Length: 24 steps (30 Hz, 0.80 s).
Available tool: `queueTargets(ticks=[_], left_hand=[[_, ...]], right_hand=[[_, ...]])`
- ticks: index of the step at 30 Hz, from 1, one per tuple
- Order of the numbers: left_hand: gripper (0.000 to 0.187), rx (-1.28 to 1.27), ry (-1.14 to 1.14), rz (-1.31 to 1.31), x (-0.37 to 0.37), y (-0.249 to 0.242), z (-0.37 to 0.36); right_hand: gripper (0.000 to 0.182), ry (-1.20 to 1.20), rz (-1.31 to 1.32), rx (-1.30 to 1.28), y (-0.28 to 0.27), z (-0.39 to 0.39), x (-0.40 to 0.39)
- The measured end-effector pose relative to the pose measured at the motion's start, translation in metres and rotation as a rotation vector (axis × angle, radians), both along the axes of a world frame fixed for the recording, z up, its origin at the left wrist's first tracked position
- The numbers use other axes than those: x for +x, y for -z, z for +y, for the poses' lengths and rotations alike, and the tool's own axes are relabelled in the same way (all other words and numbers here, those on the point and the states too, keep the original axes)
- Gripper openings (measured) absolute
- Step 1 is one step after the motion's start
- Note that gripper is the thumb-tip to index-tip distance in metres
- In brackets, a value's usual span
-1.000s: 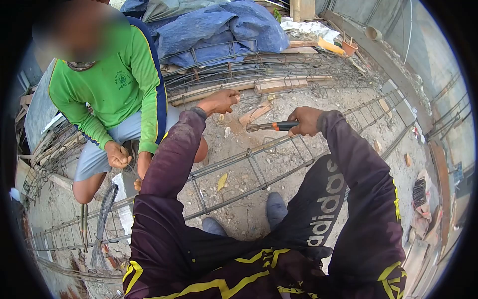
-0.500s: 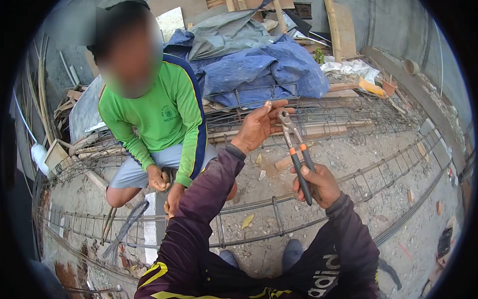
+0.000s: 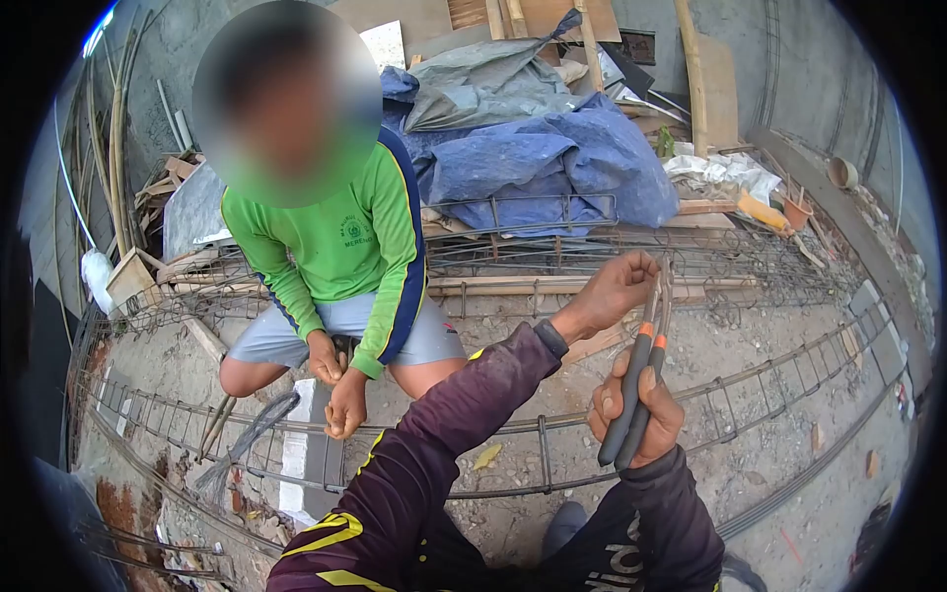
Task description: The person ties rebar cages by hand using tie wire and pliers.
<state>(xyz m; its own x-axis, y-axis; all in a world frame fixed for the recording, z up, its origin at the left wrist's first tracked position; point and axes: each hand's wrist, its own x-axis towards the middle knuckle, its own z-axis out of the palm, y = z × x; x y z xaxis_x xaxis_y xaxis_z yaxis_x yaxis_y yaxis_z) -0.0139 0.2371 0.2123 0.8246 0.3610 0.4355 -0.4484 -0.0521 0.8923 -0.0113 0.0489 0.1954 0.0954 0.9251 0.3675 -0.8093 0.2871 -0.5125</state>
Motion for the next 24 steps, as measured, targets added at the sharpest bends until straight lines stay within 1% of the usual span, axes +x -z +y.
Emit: queueTargets(ticks=[3,4,7,8,10,11,12,14,17,18,21,22,24], left_hand=[[0.011,0.078,-0.078,0.027,0.001,-0.007,-0.001],[0.011,0.066,-0.089,-0.006,0.0,-0.011,-0.001],[0.011,0.437,-0.321,0.121,-0.021,-0.031,0.005],[0.011,0.386,-0.32,0.066,-0.017,-0.025,0.013],[0.012,0.3,-0.202,0.078,-0.015,-0.022,0.029],[0.013,0.317,-0.2,0.095,-0.018,-0.025,0.031],[0.013,0.335,-0.206,0.113,-0.022,-0.027,0.033],[0.014,0.291,-0.128,0.106,-0.028,-0.03,0.034],[0.014,0.234,-0.062,0.135,-0.032,-0.032,0.029],[0.014,0.215,-0.048,0.147,-0.034,-0.035,0.025],[0.015,0.248,0.009,0.246,-0.042,-0.047,0.012],[0.015,0.232,0.039,0.243,-0.041,-0.046,0.01],[0.015,0.273,0.108,0.292,-0.039,-0.046,0.003]], right_hand=[[0.054,0.086,-0.025,-0.029,-0.002,-0.005,0.004],[0.065,0.133,-0.026,-0.083,-0.001,-0.006,0.008],[0.069,0.236,-0.046,-0.171,-0.021,-0.008,0.004],[0.074,0.187,-0.067,-0.108,-0.02,-0.009,0.009],[0.072,0.235,-0.151,-0.077,-0.017,-0.01,0.017],[0.071,0.256,-0.193,-0.062,-0.017,-0.009,0.02],[0.069,0.337,-0.238,-0.1,-0.016,-0.009,0.022],[0.065,0.477,-0.321,-0.183,-0.014,-0.007,0.023],[0.056,0.608,-0.496,-0.309,-0.017,-0.008,0.026],[0.043,0.669,-0.515,-0.318,-0.012,-0.007,0.03],[0.034,0.782,-0.526,-0.318,-0.001,-0.001,0.033],[0.03,0.812,-0.519,-0.285,-0.003,0.0,0.034],[0.032,0.929,-0.513,-0.33,-0.004,-0.003,0.033]])
